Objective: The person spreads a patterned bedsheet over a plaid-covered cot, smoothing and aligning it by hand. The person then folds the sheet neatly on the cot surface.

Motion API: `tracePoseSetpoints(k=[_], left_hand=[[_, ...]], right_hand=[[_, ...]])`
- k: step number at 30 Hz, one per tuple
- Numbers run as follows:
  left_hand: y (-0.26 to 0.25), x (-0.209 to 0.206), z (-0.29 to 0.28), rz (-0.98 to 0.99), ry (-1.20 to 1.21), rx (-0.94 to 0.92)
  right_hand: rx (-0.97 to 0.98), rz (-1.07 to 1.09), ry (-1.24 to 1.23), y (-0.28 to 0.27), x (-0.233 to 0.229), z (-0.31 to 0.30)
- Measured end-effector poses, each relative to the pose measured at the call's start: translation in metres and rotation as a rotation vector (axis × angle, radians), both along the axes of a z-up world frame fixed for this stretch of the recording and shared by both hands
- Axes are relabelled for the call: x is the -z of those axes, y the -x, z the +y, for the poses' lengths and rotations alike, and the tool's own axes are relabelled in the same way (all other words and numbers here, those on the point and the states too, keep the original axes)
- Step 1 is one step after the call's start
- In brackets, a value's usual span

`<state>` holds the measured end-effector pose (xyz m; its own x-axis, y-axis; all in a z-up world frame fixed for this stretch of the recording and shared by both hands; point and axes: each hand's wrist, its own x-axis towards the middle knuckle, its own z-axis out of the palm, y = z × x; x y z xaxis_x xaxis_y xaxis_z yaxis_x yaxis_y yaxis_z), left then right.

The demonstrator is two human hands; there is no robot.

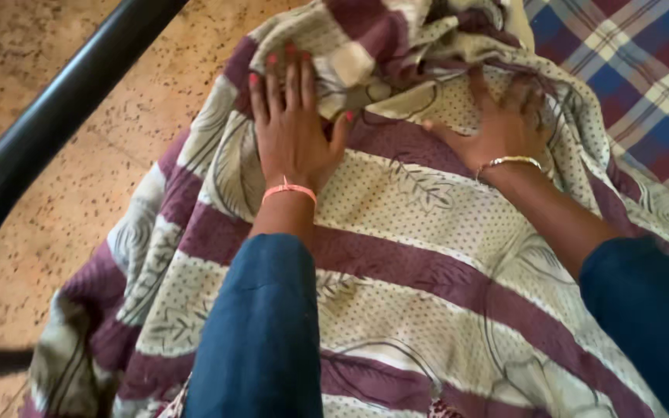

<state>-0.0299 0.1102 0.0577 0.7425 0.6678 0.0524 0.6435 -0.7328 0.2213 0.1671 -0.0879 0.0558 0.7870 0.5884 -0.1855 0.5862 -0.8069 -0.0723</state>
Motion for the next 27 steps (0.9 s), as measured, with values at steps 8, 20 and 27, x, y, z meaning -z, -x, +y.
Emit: tracePoseSetpoints(k=[8,20,27], left_hand=[[-0.020,0.038,0.018,0.010,-0.183,0.030],[-0.014,0.040,0.018,-0.069,-0.202,0.054],[-0.017,0.036,0.018,-0.071,-0.198,0.049]], right_hand=[[0.033,0.239,0.383,-0.042,0.039,0.044],[0.170,0.210,0.509,-0.031,0.051,0.059],[0.147,0.179,0.541,-0.033,0.056,0.062]])
